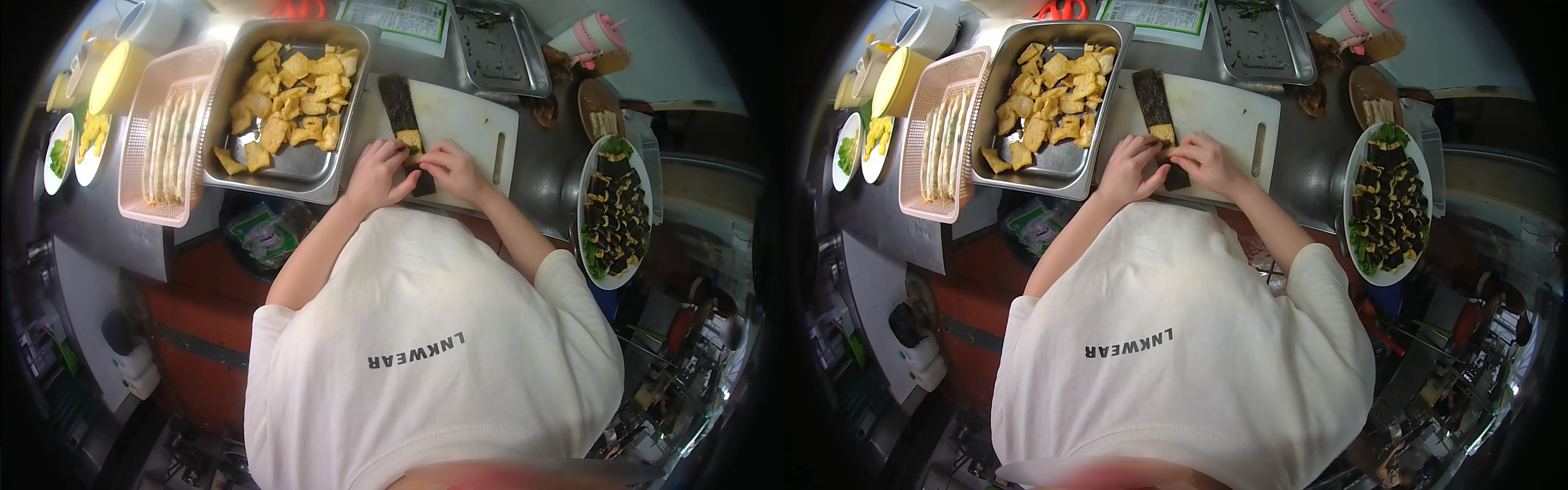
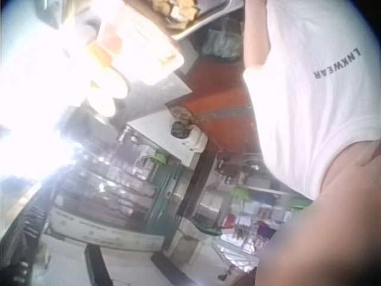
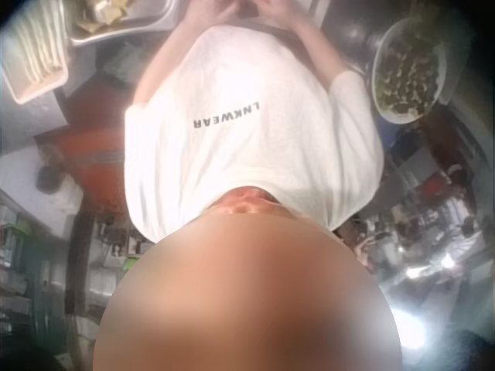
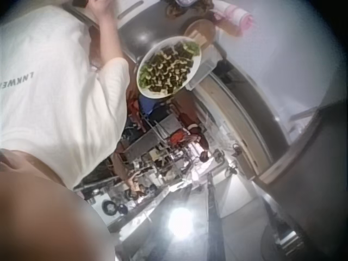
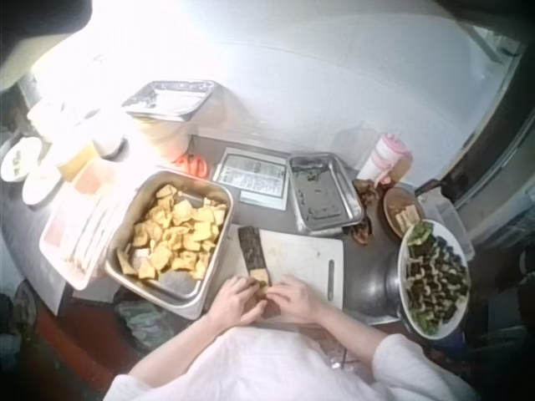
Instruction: The person assembles sushi rolls by placing fried tofu and green vegetables onto a sheet of nori laid on a cutting board, then rolling it and placing the finished roll on a plate. The process is repeated multiple times.
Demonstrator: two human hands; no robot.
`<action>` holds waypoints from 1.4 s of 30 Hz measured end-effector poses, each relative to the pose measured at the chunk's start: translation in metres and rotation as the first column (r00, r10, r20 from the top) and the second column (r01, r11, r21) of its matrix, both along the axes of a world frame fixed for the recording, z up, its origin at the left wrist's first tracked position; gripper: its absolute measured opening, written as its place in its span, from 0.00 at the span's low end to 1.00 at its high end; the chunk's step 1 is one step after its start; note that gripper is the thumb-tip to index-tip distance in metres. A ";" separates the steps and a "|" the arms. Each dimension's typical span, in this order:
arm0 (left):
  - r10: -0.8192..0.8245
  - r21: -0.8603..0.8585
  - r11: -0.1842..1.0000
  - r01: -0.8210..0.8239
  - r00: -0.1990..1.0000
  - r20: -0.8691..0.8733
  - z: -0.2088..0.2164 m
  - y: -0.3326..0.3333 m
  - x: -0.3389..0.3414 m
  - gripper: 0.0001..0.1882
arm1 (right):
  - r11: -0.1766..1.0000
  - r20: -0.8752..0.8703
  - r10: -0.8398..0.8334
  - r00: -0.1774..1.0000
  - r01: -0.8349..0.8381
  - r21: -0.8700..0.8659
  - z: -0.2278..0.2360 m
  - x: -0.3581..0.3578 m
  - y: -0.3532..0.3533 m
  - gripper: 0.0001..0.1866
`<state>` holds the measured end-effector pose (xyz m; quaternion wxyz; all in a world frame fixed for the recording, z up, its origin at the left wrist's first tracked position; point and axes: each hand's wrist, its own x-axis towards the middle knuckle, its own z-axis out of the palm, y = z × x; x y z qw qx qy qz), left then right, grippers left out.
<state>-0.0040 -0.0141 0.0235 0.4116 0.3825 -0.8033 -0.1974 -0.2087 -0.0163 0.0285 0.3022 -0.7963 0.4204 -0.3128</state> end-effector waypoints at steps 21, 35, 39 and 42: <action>0.149 0.101 0.984 -0.149 0.989 0.007 -0.006 -0.007 -0.012 0.08 | 0.985 -0.115 -0.067 0.991 0.047 -0.164 -0.011 0.013 -0.019 0.08; 0.180 0.080 0.978 -0.195 0.970 0.163 0.007 -0.009 -0.009 0.13 | 0.973 -0.135 -0.044 0.990 0.012 -0.231 -0.011 0.011 -0.020 0.13; 0.189 0.048 0.977 -0.206 0.953 0.238 -0.002 -0.015 -0.007 0.13 | 0.978 -0.189 -0.064 0.980 0.024 -0.209 -0.009 0.012 -0.028 0.12; 0.176 0.139 0.960 -0.241 0.913 0.368 0.007 -0.023 -0.009 0.12 | 0.997 -0.011 -0.063 0.998 0.062 -0.051 -0.012 0.011 -0.032 0.14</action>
